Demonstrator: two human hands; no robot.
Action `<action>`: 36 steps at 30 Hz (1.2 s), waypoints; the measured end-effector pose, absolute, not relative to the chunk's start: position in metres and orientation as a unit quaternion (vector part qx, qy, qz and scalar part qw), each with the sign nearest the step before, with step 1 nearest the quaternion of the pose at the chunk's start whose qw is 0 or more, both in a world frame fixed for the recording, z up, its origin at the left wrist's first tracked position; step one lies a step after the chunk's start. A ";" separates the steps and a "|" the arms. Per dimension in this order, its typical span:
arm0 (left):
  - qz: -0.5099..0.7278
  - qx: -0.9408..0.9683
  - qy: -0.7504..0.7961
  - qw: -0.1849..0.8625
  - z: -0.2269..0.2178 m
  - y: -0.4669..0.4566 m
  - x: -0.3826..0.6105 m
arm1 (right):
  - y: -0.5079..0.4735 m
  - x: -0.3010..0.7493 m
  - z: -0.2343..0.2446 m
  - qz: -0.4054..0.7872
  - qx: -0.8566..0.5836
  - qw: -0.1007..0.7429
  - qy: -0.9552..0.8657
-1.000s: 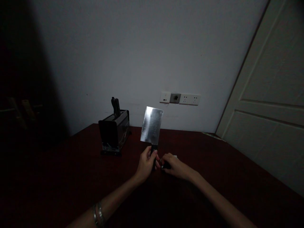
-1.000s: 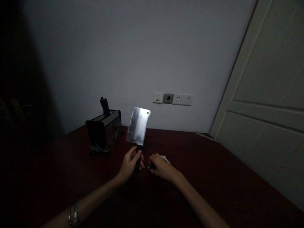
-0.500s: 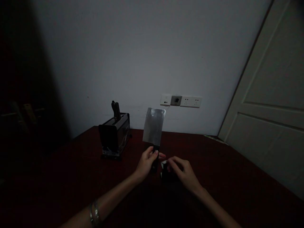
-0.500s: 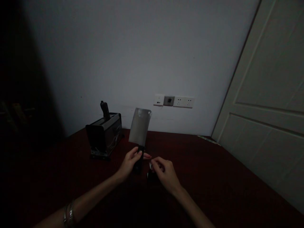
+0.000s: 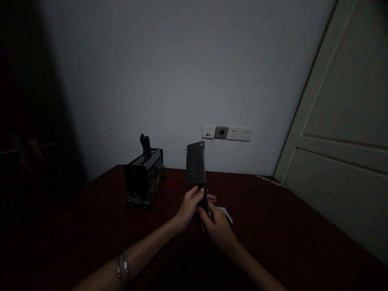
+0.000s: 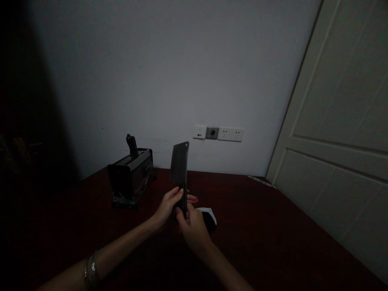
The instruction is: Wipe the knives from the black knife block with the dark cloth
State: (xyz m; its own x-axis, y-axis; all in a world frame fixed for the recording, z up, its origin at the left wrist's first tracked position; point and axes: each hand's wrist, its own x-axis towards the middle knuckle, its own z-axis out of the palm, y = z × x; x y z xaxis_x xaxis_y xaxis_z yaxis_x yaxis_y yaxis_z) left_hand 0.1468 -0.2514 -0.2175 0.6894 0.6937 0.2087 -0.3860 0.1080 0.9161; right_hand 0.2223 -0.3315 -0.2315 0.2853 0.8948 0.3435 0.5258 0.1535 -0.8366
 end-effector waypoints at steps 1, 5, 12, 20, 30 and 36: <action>0.366 0.556 0.135 0.734 -0.215 -0.251 0.147 | -0.333 0.223 -0.229 0.163 -0.625 0.506 -0.572; 0.321 0.598 0.138 0.721 -0.204 -0.246 0.144 | -0.340 0.227 -0.214 0.120 -0.633 0.506 -0.574; 0.346 0.839 0.205 0.366 -0.167 -0.247 0.113 | -0.352 0.239 -0.188 0.087 -0.653 0.515 -0.549; 0.288 0.927 -0.141 -0.196 -0.128 -0.246 0.122 | -0.373 0.238 -0.170 0.043 -0.661 0.494 -0.563; 0.258 0.939 -0.199 -0.108 -0.105 -0.253 0.123 | -0.397 0.235 -0.143 0.055 -0.621 0.474 -0.621; 0.282 0.953 -0.092 0.064 -0.070 -0.251 0.098 | -0.402 0.251 -0.116 0.147 -0.561 0.596 -0.555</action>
State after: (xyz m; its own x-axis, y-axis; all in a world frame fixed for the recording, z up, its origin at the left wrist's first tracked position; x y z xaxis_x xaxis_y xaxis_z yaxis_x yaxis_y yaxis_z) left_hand 0.0981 -0.2514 -0.0695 0.8242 -0.1391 0.5490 -0.2112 -0.9749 0.0699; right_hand 0.2508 -0.4017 -0.1157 0.3405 0.7989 0.4959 0.4473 0.3262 -0.8328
